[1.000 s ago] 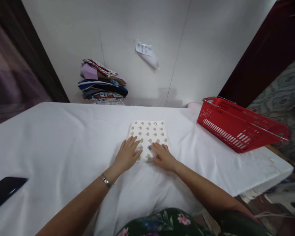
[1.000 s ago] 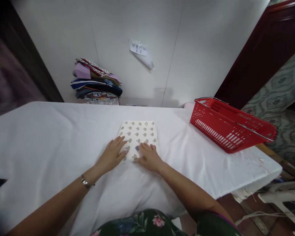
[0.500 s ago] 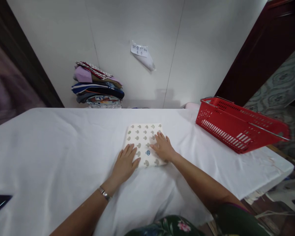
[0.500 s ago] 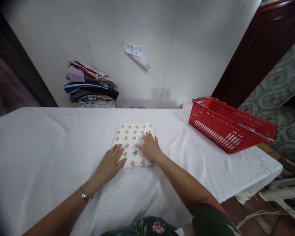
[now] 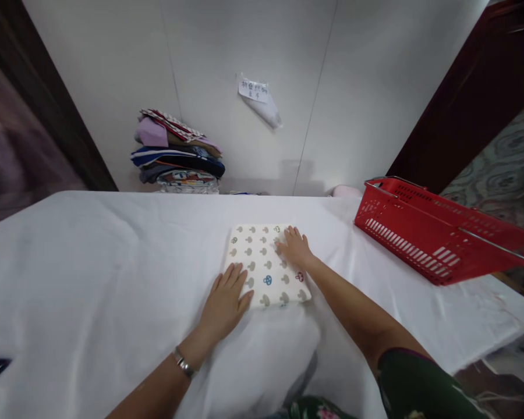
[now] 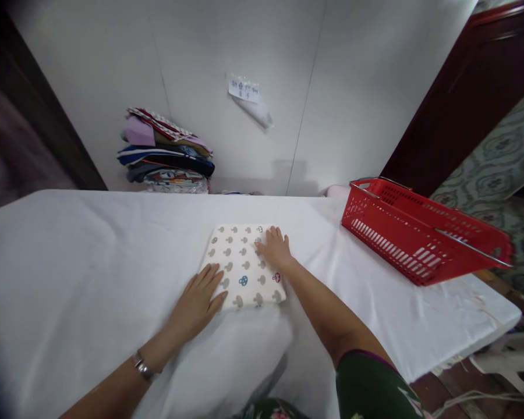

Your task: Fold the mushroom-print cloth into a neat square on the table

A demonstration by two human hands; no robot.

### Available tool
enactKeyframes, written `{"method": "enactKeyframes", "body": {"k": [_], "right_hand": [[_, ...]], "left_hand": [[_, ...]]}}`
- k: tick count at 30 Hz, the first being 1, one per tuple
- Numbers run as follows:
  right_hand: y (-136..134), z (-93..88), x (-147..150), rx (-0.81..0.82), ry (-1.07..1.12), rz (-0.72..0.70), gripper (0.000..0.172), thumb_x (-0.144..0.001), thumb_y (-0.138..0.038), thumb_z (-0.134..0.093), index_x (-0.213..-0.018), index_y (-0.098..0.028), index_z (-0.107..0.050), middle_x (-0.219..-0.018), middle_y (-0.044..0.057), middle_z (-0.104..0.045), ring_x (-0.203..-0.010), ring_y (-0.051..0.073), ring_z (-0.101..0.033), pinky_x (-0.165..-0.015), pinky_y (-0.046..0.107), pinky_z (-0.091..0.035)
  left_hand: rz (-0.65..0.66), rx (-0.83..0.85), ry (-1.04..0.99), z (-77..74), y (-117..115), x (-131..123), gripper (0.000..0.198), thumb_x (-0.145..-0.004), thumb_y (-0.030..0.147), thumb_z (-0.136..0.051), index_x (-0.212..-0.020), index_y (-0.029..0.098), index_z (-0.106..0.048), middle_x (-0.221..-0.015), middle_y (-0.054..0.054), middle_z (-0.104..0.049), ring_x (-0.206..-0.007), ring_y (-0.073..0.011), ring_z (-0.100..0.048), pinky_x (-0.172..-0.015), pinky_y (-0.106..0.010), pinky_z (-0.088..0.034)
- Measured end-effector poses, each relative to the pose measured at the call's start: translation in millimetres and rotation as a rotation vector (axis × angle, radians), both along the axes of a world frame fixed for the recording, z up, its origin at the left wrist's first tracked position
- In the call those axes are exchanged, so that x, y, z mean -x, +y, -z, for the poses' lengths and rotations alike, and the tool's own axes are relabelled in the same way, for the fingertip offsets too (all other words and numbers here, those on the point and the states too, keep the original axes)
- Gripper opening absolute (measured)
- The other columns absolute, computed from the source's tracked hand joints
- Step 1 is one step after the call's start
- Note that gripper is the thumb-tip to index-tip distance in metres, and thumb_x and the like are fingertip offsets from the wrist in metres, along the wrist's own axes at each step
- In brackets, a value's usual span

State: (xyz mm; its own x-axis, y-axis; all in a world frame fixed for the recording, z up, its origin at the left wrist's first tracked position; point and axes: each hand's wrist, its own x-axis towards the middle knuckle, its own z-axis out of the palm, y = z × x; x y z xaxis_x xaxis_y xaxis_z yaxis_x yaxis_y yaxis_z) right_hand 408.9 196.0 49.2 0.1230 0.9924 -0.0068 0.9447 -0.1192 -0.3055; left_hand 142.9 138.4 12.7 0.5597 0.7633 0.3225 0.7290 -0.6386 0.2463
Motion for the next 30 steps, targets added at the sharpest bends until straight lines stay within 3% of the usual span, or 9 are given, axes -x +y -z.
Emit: {"method": "enactKeyframes", "body": {"k": [3,6,12,16,20,24,28,30], "right_hand": [[23,-3.9,-1,-0.006,-0.019,-0.011,0.068,-0.091,-0.055,-0.032,-0.143,-0.012,-0.026,-0.155,0.013,-0.011,-0.142,0.027,-0.004,-0.111,0.049,-0.008],[40,3.5,-6,0.051,0.0,-0.007,0.066,-0.091,-0.053,-0.033,-0.142,-0.013,-0.028,-0.154,0.013,-0.017,-0.141,0.026,-0.01,-0.11,0.047,-0.013],[43,10.3,-16,0.024,0.187,0.008,0.064,-0.089,-0.05,-0.042,-0.141,-0.013,-0.034,-0.153,0.011,-0.023,-0.142,0.025,-0.012,-0.113,0.043,-0.015],[12,9.3,-17,-0.047,0.415,0.152,0.065,-0.088,-0.049,-0.042,-0.143,-0.016,-0.031,-0.153,0.009,-0.021,-0.141,0.023,-0.017,-0.114,0.039,-0.019],[-45,19.5,-12,-0.092,0.692,0.249,0.067,-0.084,-0.046,-0.049,-0.144,-0.02,-0.03,-0.148,0.007,-0.035,-0.132,0.023,-0.039,-0.108,0.039,-0.034],[-96,23.8,-5,-0.082,0.972,0.284,0.072,-0.077,-0.037,-0.061,-0.142,-0.022,-0.033,-0.146,0.006,-0.039,-0.129,0.023,-0.043,-0.107,0.039,-0.036],[-119,12.8,-3,-0.032,1.154,0.34,0.084,-0.077,-0.037,-0.065,-0.146,-0.019,-0.021,-0.142,0.012,-0.043,-0.121,0.025,-0.051,-0.101,0.041,-0.042],[-119,5.9,-6,0.031,1.215,0.391,0.092,-0.076,-0.038,-0.068,-0.147,-0.017,-0.014,-0.137,0.015,-0.048,-0.114,0.026,-0.057,-0.096,0.043,-0.046]], "left_hand": [[0.0,0.008,0.007,0.3,0,1,0.049,-0.091,0.042,-0.038,-0.132,0.017,-0.048,-0.145,-0.011,-0.039,-0.138,-0.0272,-0.027,-0.108,-0.05,-0.029],[0.007,0.01,0.009,-0.9,-1,1,0.049,-0.091,0.041,-0.038,-0.132,0.017,-0.047,-0.145,-0.011,-0.039,-0.137,-0.0269,-0.027,-0.108,-0.05,-0.03],[0.017,0.028,0.003,-4.0,-2,0,0.048,-0.091,0.041,-0.038,-0.133,0.017,-0.046,-0.145,-0.012,-0.039,-0.137,-0.027,-0.027,-0.108,-0.05,-0.029],[0.02,0.024,-0.042,-2.8,-1,0,0.047,-0.091,0.04,-0.04,-0.133,0.019,-0.046,-0.145,-0.011,-0.039,-0.138,-0.0267,-0.026,-0.107,-0.05,-0.03],[0.023,0.043,-0.093,-0.5,-1,0,0.046,-0.09,0.04,-0.041,-0.131,0.019,-0.047,-0.145,-0.011,-0.04,-0.137,-0.0266,-0.028,-0.106,-0.05,-0.032],[0.014,0.137,-0.226,0.3,0,-1,0.049,-0.088,0.041,-0.044,-0.13,0.016,-0.048,-0.147,-0.012,-0.037,-0.139,-0.0258,-0.024,-0.109,-0.047,-0.03],[-0.157,0.358,-0.468,-4.9,9,0,0.053,-0.085,0.047,-0.047,-0.129,0.017,-0.049,-0.15,-0.012,-0.029,-0.137,-0.0261,-0.028,-0.106,-0.041,-0.037],[-0.285,0.497,-0.559,-10.1,17,1,0.055,-0.084,0.048,-0.049,-0.129,0.017,-0.048,-0.146,-0.013,-0.036,-0.132,-0.0267,-0.037,-0.102,-0.04,-0.04]]}}
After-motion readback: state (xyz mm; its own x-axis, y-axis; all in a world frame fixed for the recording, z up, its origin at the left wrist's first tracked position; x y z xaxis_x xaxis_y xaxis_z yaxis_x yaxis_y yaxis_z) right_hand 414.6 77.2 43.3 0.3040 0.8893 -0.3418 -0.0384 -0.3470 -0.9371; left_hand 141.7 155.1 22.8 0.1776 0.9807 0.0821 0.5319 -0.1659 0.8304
